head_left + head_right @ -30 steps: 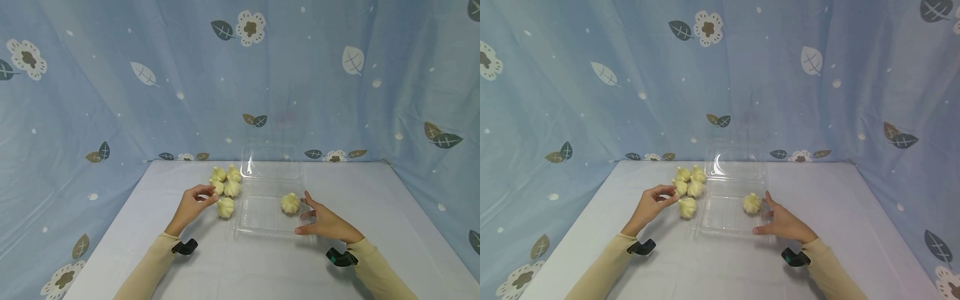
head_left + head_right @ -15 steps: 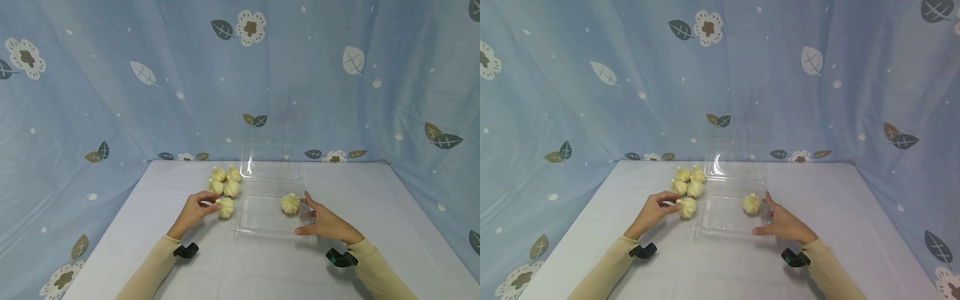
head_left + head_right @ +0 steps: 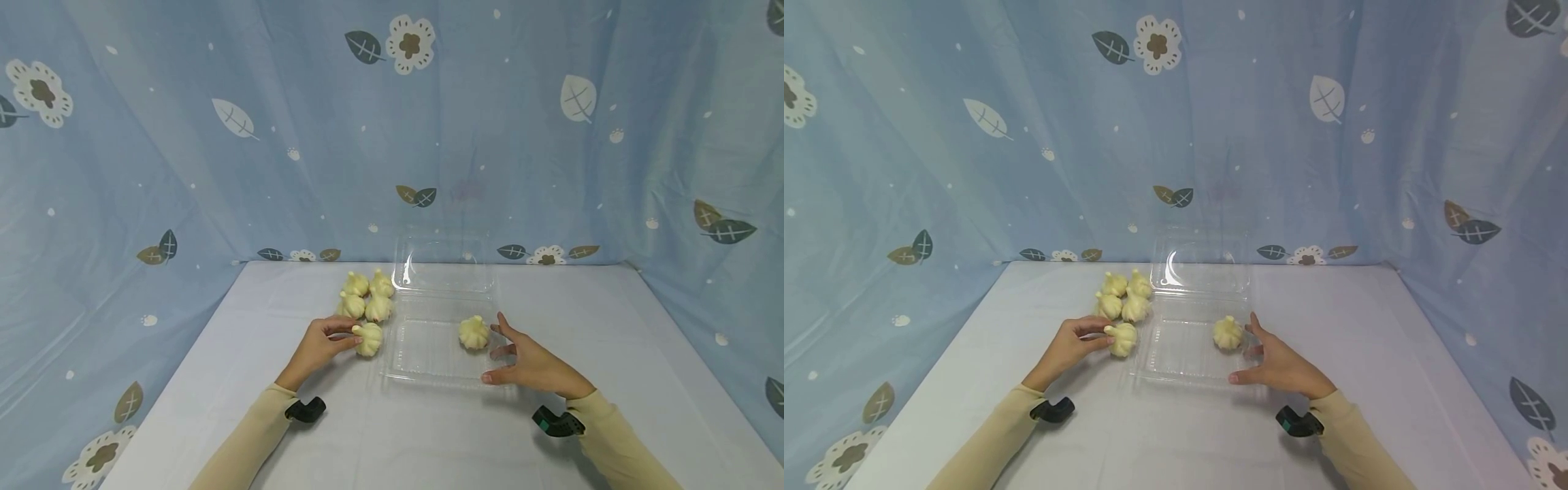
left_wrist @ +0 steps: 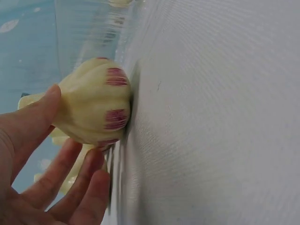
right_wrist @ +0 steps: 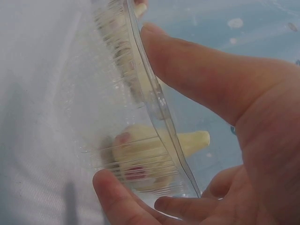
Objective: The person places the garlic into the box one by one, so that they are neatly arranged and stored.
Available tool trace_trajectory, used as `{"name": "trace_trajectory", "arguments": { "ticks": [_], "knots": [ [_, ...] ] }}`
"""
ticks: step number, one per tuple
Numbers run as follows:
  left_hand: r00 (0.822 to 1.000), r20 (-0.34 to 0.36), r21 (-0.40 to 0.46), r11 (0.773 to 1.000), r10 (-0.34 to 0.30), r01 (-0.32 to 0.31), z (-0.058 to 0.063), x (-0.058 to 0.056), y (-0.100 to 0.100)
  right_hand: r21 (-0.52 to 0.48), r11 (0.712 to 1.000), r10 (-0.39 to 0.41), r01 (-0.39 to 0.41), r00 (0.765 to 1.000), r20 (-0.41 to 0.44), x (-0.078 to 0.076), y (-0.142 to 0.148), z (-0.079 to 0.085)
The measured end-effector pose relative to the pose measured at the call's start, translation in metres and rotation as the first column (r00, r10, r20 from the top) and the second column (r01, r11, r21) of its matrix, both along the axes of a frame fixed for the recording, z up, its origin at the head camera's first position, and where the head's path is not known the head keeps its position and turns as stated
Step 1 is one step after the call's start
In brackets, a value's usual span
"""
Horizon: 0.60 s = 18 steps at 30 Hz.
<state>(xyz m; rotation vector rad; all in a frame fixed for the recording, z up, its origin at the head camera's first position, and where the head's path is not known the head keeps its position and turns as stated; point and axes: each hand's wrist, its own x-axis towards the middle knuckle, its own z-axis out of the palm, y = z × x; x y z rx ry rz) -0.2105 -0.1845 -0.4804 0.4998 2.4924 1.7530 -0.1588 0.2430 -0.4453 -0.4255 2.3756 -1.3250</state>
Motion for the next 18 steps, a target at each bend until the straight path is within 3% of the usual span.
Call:
{"name": "trace_trajectory", "arguments": {
  "ticks": [10, 18],
  "knots": [
    [0.996, 0.012, -0.109, 0.990, 0.087, -0.085, -0.0004, -0.0003, 0.0003, 0.000, 1.000, -0.003, 0.003, 1.000, 0.002, -0.0004, -0.0002, -0.0002],
    [0.994, -0.018, -0.112, 0.987, 0.112, -0.114, 0.0001, -0.0005, 0.0004, -0.010, 1.000, -0.003, 0.003, 1.000, 0.006, 0.0000, 0.0000, -0.0005]
  ]
}}
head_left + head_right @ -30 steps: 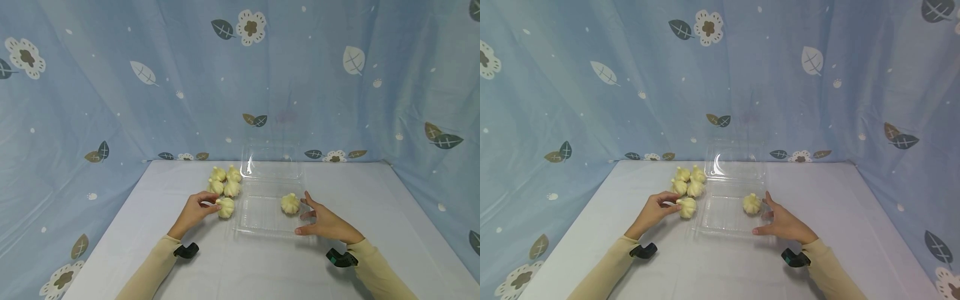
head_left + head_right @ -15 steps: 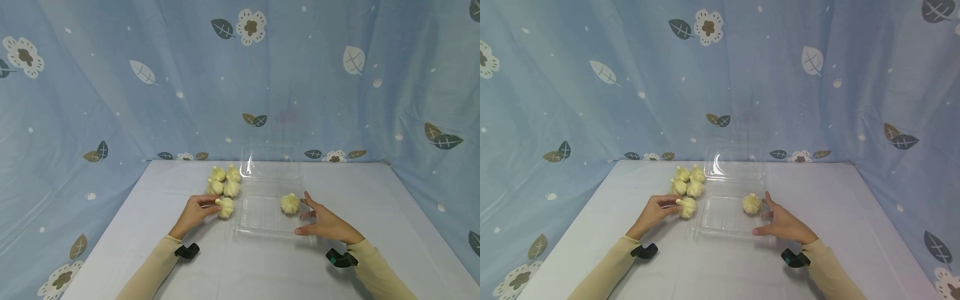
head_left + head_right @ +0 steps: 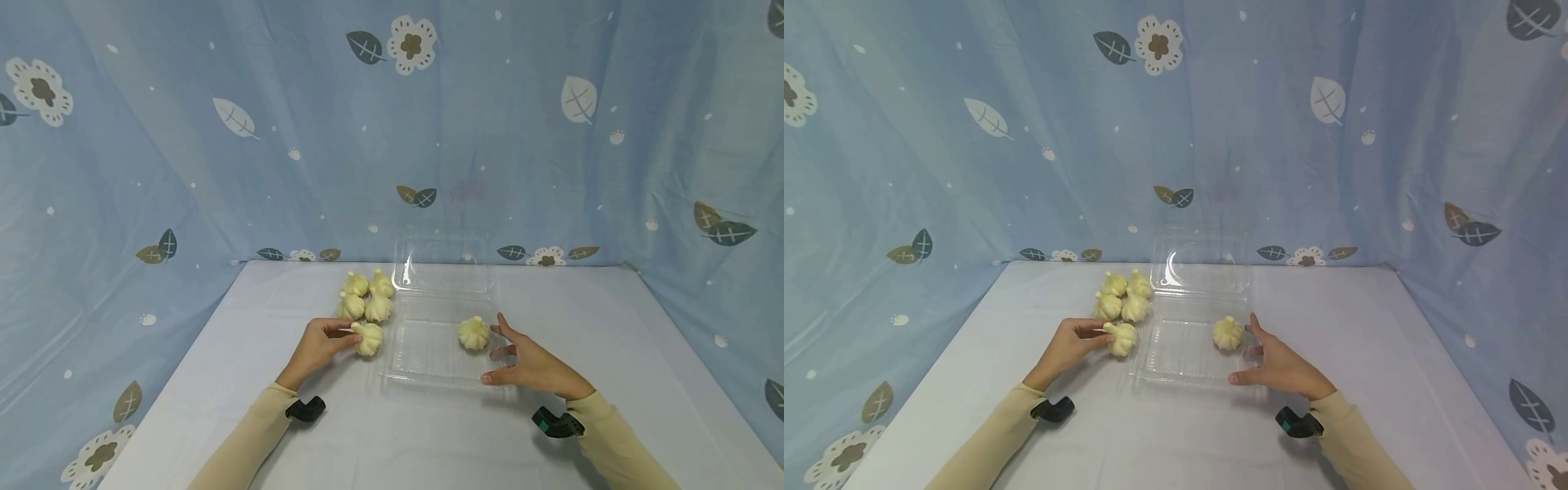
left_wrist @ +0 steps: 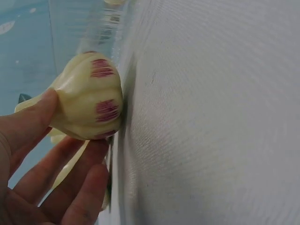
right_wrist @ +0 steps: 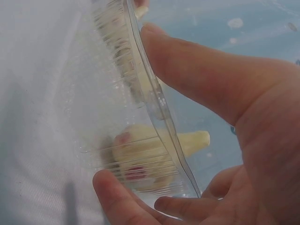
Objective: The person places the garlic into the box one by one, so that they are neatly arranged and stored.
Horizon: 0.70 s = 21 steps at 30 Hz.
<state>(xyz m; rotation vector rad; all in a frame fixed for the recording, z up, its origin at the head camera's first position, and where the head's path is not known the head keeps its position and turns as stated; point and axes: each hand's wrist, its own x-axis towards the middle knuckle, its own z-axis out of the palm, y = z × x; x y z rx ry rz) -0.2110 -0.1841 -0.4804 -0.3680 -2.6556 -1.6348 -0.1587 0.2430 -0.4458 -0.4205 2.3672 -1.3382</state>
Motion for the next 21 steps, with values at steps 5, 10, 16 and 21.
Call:
{"name": "trace_trajectory", "arguments": {
  "ticks": [5, 10, 16, 21],
  "knots": [
    [1.000, -0.002, 0.000, 1.000, 0.014, -0.014, 0.002, 0.000, -0.002, 0.004, 1.000, -0.001, 0.001, 1.000, -0.008, 0.001, 0.000, 0.000],
    [1.000, -0.018, -0.002, 1.000, 0.012, -0.012, 0.008, 0.001, -0.004, 0.013, 1.000, -0.002, 0.003, 1.000, -0.010, 0.001, 0.000, 0.001],
    [0.999, -0.042, 0.014, 1.000, -0.010, 0.011, 0.014, 0.001, -0.008, 0.016, 1.000, -0.003, 0.004, 1.000, -0.010, 0.001, 0.000, 0.001],
    [0.999, -0.046, -0.005, 1.000, -0.006, 0.005, 0.020, 0.002, -0.010, 0.013, 1.000, -0.002, 0.002, 1.000, -0.005, 0.001, 0.000, 0.001]
  ]
}}
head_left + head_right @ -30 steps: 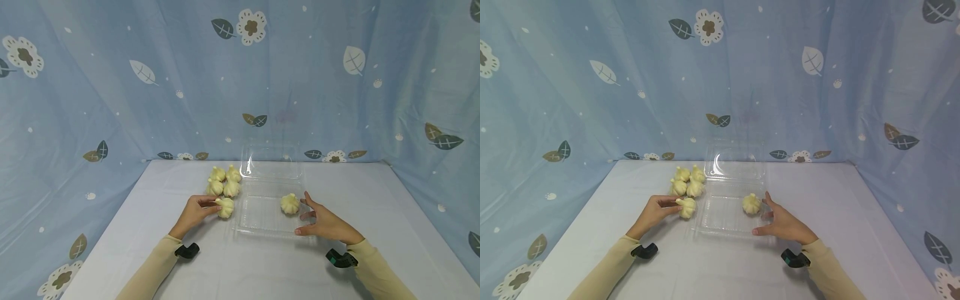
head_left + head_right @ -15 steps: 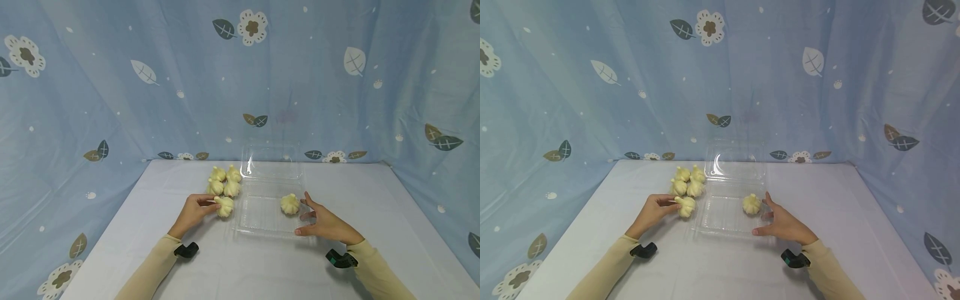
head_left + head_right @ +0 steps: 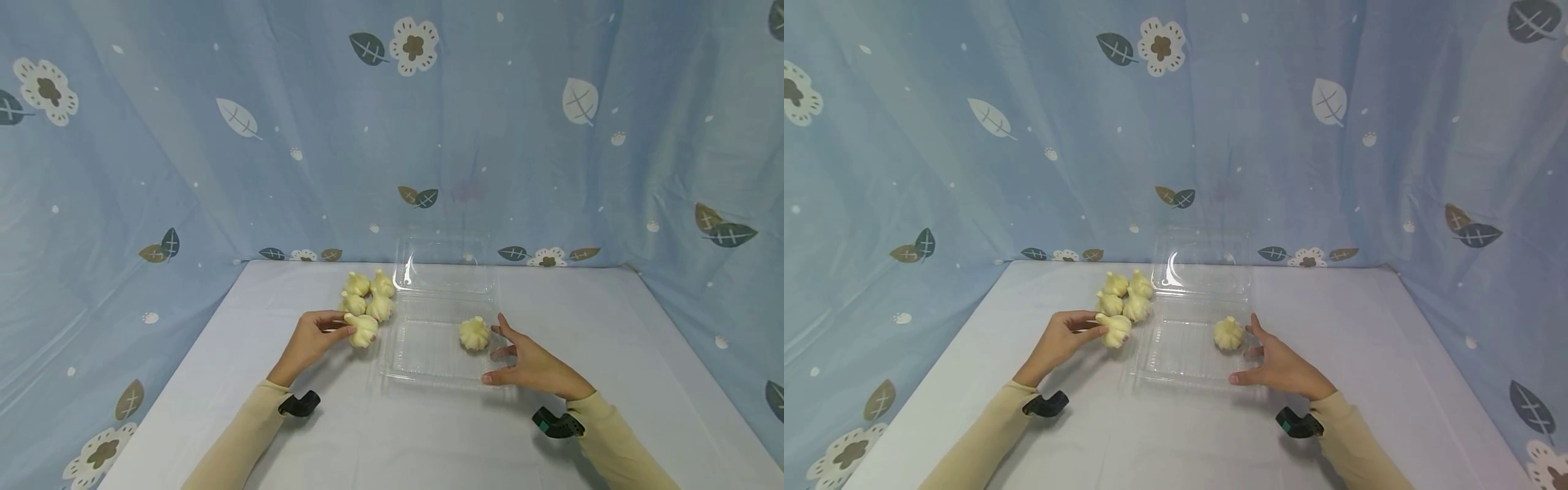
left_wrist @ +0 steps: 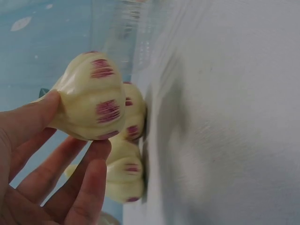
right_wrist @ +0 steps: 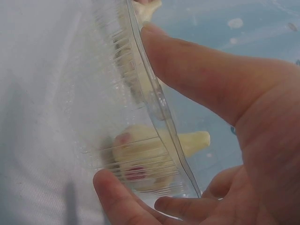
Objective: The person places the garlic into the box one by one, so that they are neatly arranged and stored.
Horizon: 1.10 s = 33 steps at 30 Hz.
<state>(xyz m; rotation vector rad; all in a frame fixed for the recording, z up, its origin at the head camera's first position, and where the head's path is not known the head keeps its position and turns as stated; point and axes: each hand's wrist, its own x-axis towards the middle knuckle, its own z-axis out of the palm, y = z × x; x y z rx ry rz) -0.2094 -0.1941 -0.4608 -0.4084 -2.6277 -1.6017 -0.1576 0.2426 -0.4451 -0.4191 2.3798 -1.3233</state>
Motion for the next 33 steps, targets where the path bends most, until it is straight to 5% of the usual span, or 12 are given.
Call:
{"name": "trace_trajectory", "arguments": {
  "ticks": [8, 33],
  "knots": [
    [0.999, 0.010, -0.010, 0.999, 0.047, -0.047, 0.012, -0.001, -0.002, 0.000, 1.000, 0.002, -0.002, 1.000, -0.006, 0.001, 0.000, 0.000],
    [0.999, -0.010, 0.038, 0.999, 0.039, -0.038, 0.044, 0.012, 0.023, 0.039, 0.999, 0.005, -0.004, 1.000, -0.020, 0.004, -0.001, -0.003]
  ]
}}
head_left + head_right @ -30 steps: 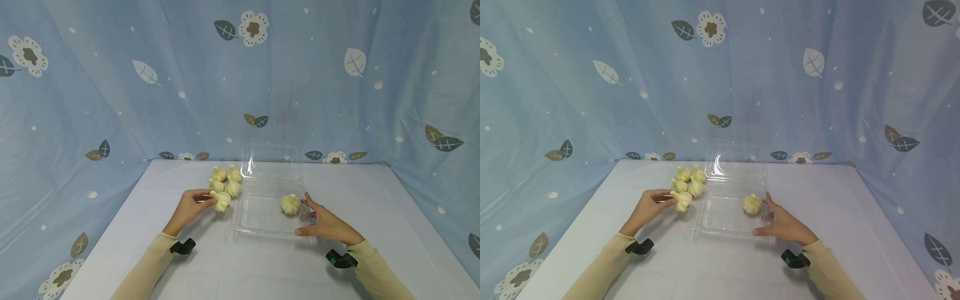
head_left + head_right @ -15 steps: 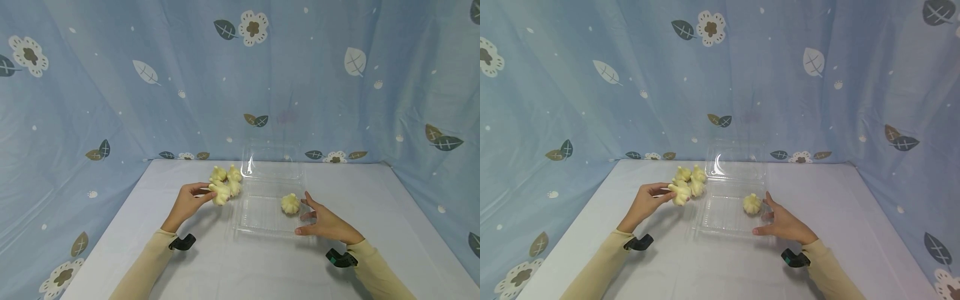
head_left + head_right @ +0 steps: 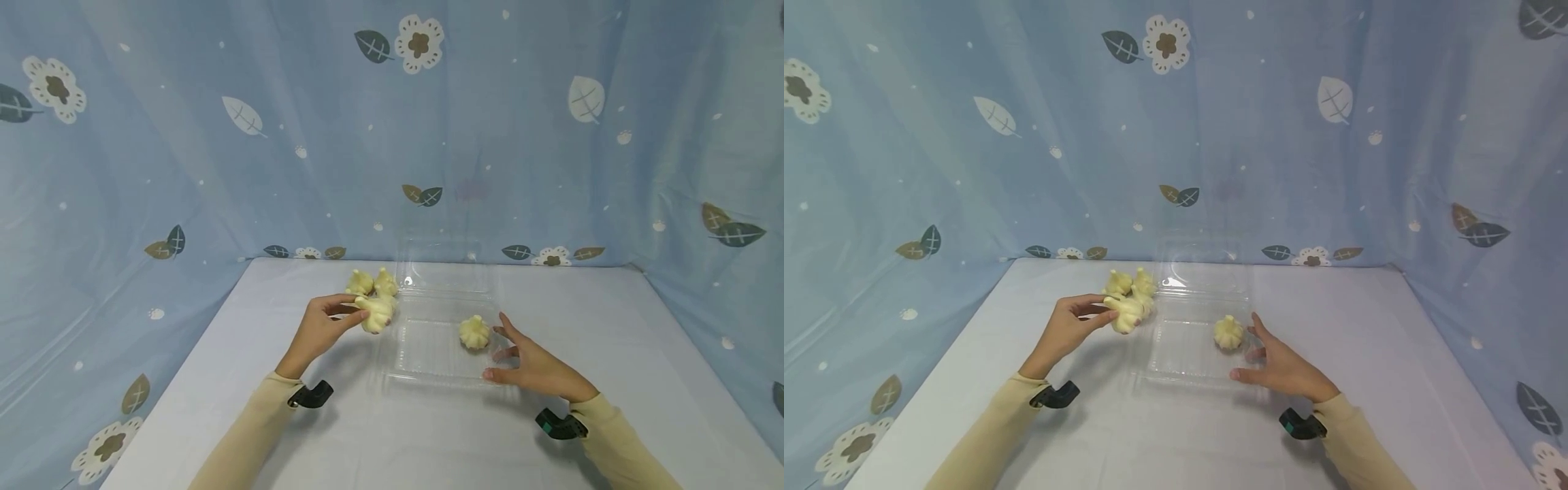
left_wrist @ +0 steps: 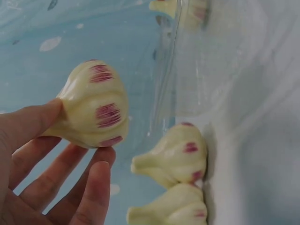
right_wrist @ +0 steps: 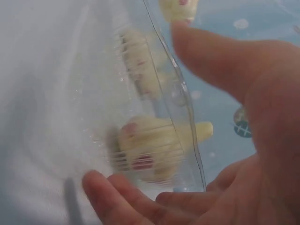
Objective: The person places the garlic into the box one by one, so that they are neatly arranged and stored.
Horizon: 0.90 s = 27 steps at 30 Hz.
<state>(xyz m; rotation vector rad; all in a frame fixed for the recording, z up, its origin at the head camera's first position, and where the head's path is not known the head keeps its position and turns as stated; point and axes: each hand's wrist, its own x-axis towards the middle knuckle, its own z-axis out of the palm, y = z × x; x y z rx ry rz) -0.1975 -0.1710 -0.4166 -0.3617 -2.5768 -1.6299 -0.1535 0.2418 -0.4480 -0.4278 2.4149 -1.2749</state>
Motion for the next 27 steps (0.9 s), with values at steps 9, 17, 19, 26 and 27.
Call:
{"name": "trace_trajectory", "arguments": {
  "ticks": [9, 17, 19, 26, 27],
  "knots": [
    [1.000, -0.004, 0.027, 0.999, -0.023, 0.023, 0.004, 0.004, 0.017, 0.072, 0.997, -0.022, 0.027, 0.997, -0.071, 0.003, -0.008, -0.005],
    [0.998, -0.028, 0.052, 0.997, -0.061, 0.062, 0.006, 0.006, 0.032, 0.075, 0.995, -0.055, 0.061, 0.995, -0.081, 0.005, -0.014, -0.006],
    [0.997, -0.029, 0.046, 0.997, -0.065, 0.066, 0.006, 0.006, 0.036, 0.064, 0.996, -0.057, 0.061, 0.996, -0.070, 0.005, -0.014, -0.006],
    [0.994, -0.045, 0.032, 0.994, -0.099, 0.101, 0.006, 0.006, 0.047, 0.081, 0.994, -0.066, 0.073, 0.994, -0.085, 0.005, -0.015, -0.007],
    [0.993, -0.048, 0.031, 0.994, -0.105, 0.106, 0.006, 0.006, 0.048, 0.084, 0.994, -0.069, 0.076, 0.994, -0.087, 0.005, -0.015, -0.007]
  ]
}}
